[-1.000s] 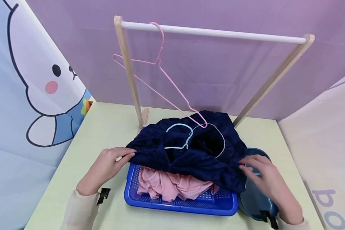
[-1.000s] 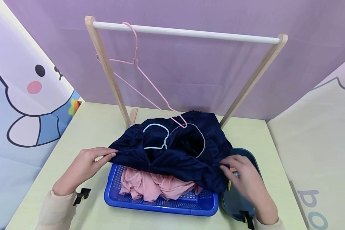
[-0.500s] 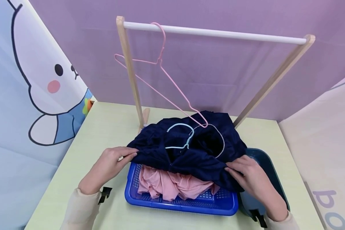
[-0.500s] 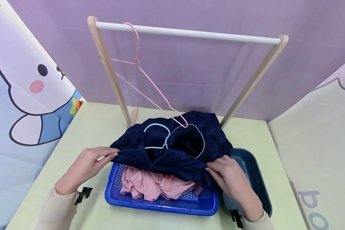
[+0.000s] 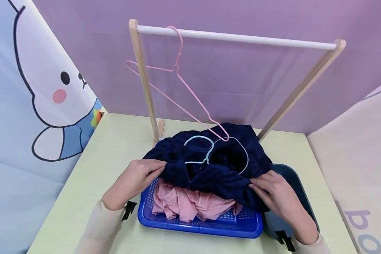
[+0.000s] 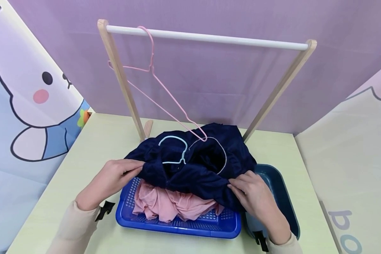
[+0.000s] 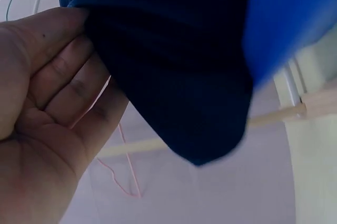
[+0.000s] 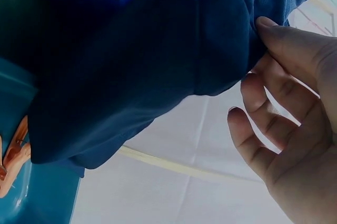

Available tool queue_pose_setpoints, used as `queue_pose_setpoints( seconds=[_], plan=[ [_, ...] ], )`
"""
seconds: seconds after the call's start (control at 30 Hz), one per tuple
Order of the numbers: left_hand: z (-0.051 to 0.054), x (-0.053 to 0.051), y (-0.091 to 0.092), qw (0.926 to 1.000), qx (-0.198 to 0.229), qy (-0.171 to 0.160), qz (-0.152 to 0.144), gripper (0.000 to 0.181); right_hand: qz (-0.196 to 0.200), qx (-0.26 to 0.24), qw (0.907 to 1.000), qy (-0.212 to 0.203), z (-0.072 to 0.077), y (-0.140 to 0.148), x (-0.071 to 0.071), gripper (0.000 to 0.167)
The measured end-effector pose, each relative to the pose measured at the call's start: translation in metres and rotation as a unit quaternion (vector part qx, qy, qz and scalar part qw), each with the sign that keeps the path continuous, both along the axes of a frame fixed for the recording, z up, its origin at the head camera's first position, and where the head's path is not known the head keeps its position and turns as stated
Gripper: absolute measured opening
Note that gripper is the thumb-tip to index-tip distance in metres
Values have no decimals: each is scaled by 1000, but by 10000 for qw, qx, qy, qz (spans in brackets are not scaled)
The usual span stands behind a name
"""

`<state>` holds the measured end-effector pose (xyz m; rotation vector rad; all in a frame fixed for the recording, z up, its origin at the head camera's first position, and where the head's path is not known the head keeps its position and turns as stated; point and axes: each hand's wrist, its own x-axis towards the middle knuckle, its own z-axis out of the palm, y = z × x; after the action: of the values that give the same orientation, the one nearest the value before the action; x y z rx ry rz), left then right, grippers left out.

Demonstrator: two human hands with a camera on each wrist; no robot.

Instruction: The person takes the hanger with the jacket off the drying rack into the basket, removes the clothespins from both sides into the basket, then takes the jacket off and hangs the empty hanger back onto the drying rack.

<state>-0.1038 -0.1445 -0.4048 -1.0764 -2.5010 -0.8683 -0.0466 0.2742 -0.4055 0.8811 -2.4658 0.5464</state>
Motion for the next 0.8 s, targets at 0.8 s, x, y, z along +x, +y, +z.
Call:
queue_pose_setpoints(
  seconds=[0.8],
  plan=[
    [17, -1, 41, 9977, 50, 621, -256, 20, 75, 290, 9995, 35, 8, -3, -4, 54]
  ],
)
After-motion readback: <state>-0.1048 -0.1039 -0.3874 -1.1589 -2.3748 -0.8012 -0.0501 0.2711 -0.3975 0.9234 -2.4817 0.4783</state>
